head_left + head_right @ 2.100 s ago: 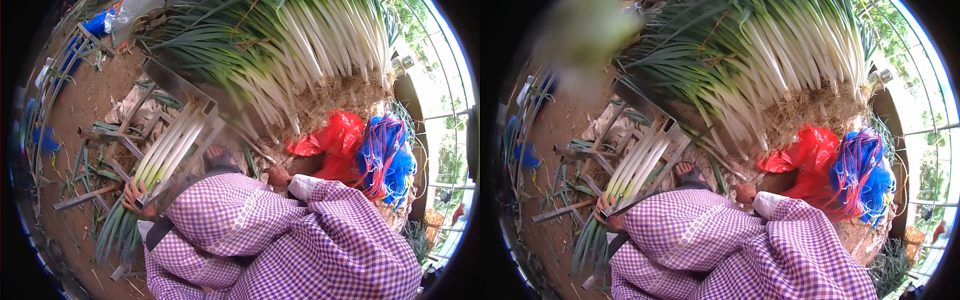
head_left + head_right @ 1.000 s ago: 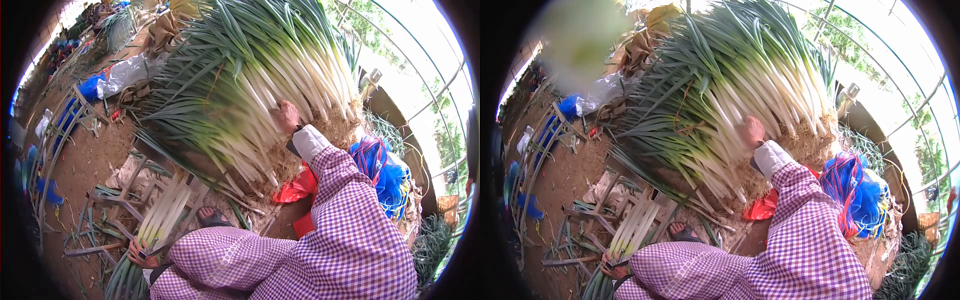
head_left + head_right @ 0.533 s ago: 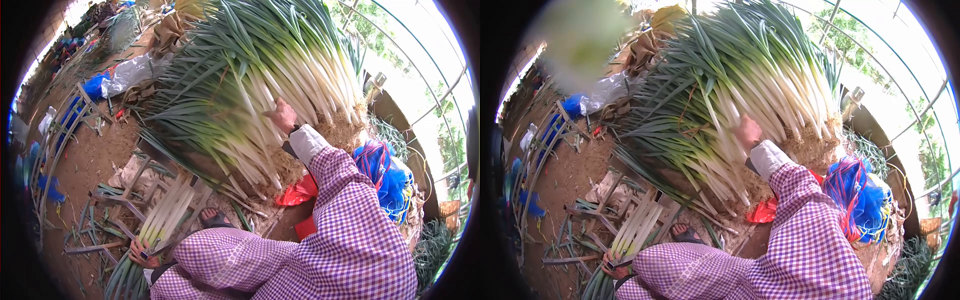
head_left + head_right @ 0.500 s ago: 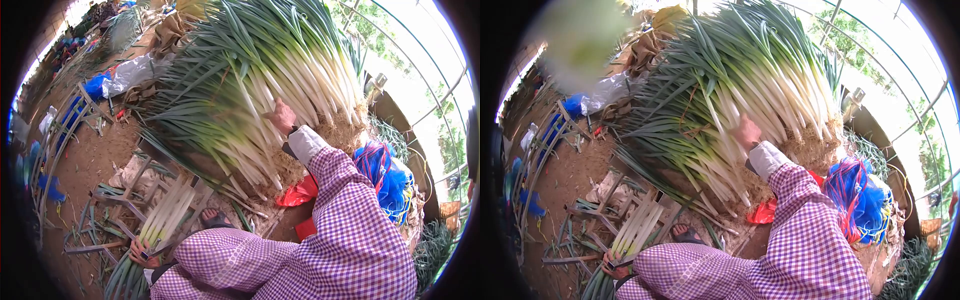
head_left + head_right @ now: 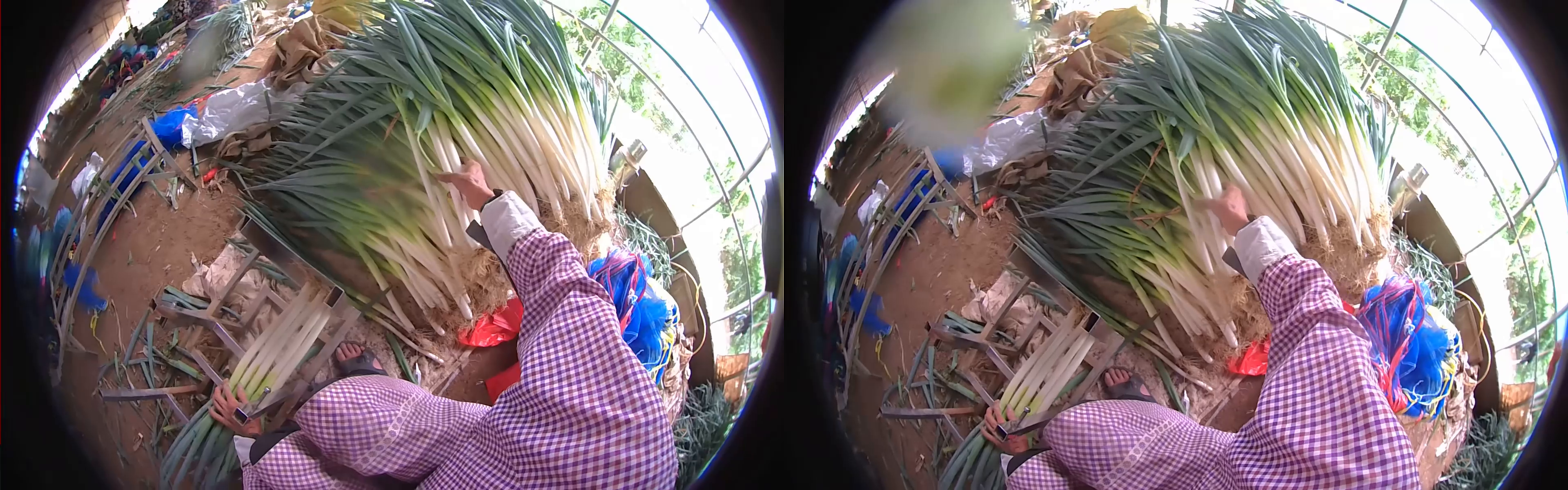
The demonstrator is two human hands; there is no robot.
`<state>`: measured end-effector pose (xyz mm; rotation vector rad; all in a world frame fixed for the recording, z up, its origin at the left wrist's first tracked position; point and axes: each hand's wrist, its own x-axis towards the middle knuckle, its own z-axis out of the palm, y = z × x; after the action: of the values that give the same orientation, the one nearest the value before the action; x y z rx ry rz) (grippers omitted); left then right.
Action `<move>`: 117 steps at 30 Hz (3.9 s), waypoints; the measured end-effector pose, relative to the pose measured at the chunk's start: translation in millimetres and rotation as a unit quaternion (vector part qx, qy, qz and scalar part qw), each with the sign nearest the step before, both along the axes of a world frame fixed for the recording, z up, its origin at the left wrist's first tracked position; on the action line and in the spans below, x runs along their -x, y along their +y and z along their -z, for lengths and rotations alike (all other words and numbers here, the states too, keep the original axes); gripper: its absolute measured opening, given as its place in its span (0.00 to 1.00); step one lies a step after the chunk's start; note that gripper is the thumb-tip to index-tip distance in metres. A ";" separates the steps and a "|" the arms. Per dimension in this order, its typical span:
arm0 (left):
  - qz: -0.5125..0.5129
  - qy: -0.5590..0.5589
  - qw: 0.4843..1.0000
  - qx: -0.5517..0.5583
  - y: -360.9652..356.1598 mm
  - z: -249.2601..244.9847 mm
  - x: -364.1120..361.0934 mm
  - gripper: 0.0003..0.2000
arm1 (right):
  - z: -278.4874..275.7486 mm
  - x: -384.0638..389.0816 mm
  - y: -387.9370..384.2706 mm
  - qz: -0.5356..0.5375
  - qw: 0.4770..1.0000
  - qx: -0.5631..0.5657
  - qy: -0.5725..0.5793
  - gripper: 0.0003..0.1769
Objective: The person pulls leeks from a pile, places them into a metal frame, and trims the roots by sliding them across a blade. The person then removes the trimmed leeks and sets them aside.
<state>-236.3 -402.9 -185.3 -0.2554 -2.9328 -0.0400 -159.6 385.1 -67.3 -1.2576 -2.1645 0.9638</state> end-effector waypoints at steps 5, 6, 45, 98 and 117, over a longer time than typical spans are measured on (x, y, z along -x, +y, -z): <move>0.004 0.015 1.000 -0.011 9.5 -12.2 -3.1 0.19 | -73.2 14.4 -47.5 0.028 0.976 -0.095 -0.193 0.37; 0.008 0.013 1.000 -0.016 8.9 -15.0 -4.1 0.20 | -74.7 16.4 -51.0 0.022 0.976 -0.101 -0.193 0.37; -0.047 0.030 0.998 -0.012 12.6 -11.1 -4.8 0.22 | -323.3 -211.5 -378.7 -0.180 0.901 0.394 -0.013 0.36; -0.040 0.017 0.995 -0.090 8.8 -22.4 -7.5 0.24 | -40.3 183.1 -530.1 -0.816 0.567 0.028 -0.110 0.46; -0.024 0.044 0.988 -0.145 10.2 -23.4 -5.0 0.25 | 89.3 245.2 -472.9 -0.767 0.584 0.182 -0.191 0.38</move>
<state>-231.3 -392.8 -161.9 -0.1376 -2.7961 -0.4326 -404.8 -87.8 -156.6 0.9562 -3.3093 1.8242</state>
